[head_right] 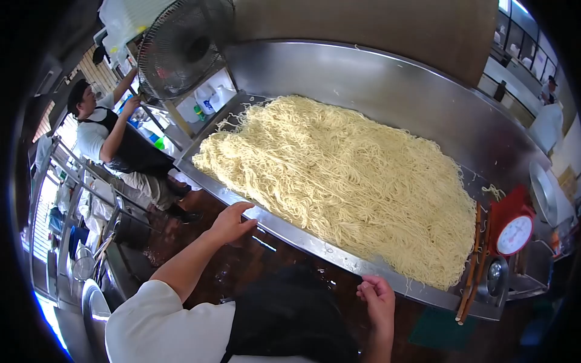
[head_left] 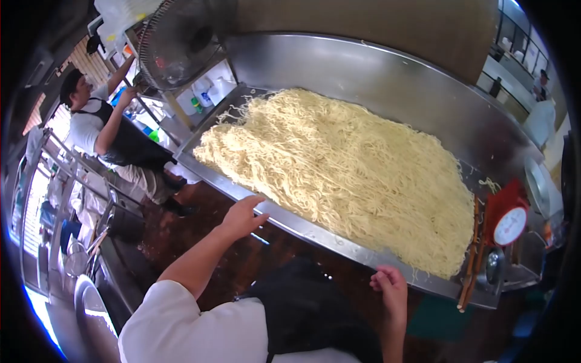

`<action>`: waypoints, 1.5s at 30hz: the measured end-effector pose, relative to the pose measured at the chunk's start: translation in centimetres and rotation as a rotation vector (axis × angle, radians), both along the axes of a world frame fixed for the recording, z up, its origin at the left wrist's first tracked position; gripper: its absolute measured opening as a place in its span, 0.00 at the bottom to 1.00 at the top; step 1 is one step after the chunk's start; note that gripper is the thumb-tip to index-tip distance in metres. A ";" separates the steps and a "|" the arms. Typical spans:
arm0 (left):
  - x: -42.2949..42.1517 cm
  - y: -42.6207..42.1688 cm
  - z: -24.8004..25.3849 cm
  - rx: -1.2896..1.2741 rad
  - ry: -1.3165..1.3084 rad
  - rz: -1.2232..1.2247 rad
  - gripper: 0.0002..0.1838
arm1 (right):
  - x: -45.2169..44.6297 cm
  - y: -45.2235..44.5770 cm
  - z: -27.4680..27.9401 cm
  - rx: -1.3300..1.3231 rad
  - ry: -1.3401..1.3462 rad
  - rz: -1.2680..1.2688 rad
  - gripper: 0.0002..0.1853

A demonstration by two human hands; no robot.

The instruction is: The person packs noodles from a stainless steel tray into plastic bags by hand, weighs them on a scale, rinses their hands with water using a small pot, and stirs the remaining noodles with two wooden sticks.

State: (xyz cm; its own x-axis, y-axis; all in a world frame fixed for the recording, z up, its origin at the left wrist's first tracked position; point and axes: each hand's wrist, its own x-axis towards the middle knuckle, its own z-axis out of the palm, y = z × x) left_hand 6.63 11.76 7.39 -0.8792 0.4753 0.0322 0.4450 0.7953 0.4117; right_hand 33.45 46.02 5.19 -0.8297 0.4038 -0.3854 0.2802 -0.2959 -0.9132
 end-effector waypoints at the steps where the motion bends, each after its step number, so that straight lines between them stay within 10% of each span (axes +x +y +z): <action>1: -0.2 0.2 0.4 0.005 -0.010 -0.002 0.28 | 0.1 0.0 -0.3 -0.008 0.000 -0.003 0.09; 45: -0.9 4.9 -1.7 0.034 -0.107 -0.133 0.23 | 1.3 1.4 -0.6 0.091 0.013 0.026 0.15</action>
State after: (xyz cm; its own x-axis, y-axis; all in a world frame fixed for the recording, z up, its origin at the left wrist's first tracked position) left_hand 5.77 16.61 5.72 -0.8078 0.5881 -0.0407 0.4976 0.7172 0.4878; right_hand 34.78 47.47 4.58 -0.8447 0.4153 -0.3375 0.2750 -0.2041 -0.9395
